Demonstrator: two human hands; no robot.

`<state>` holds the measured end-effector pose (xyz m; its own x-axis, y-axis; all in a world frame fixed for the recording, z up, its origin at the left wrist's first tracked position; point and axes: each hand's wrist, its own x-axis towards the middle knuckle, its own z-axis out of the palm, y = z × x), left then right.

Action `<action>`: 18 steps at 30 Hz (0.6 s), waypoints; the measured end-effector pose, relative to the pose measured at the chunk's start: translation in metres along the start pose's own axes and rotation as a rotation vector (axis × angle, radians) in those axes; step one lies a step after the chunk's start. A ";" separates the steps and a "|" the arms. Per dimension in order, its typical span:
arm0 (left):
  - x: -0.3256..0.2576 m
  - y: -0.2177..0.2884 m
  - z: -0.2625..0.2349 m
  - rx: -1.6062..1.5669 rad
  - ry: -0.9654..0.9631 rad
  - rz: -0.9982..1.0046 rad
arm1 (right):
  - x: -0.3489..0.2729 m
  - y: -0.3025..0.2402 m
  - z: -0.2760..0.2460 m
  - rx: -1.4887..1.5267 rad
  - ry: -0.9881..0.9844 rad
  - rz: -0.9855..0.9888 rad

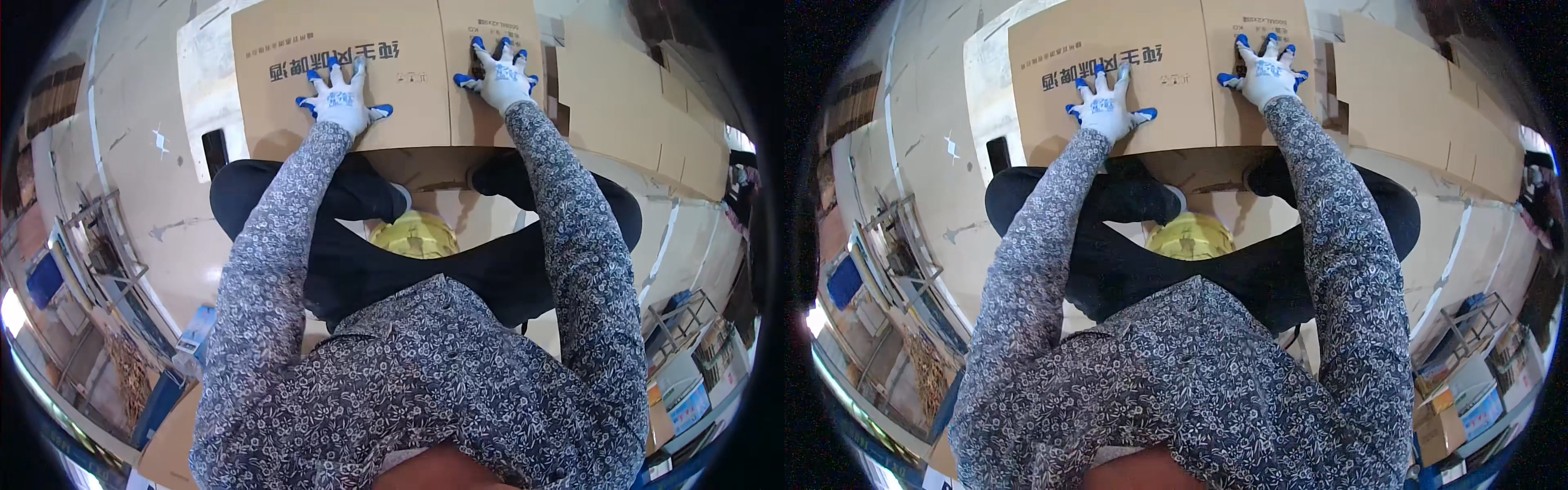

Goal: Fold flat corrugated cardboard sheets into boxes.

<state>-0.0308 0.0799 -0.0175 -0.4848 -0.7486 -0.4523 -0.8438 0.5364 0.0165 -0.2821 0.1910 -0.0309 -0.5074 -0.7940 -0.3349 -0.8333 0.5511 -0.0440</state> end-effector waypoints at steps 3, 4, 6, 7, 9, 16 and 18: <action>0.014 0.009 -0.017 0.002 -0.037 0.016 | -0.001 0.001 0.000 -0.008 -0.011 0.022; 0.022 0.021 -0.026 0.002 0.079 0.138 | -0.005 0.002 0.001 -0.002 -0.012 0.021; 0.041 0.047 -0.037 0.018 0.222 0.251 | -0.008 0.001 -0.005 0.004 -0.032 0.026; 0.052 0.064 -0.042 0.062 0.224 0.347 | -0.006 -0.001 -0.010 0.008 -0.035 0.029; 0.079 0.088 -0.049 0.118 0.244 0.453 | -0.006 -0.002 -0.014 -0.005 -0.032 0.027; 0.090 0.113 -0.034 0.217 0.077 0.486 | -0.030 0.010 -0.009 -0.089 -0.133 -0.071; 0.089 0.127 -0.057 0.434 0.086 0.353 | -0.029 0.022 -0.004 -0.143 -0.125 -0.151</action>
<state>-0.1943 0.0591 -0.0048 -0.7529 -0.5136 -0.4116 -0.4634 0.8577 -0.2226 -0.2865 0.2253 -0.0180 -0.3509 -0.8216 -0.4491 -0.9247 0.3797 0.0280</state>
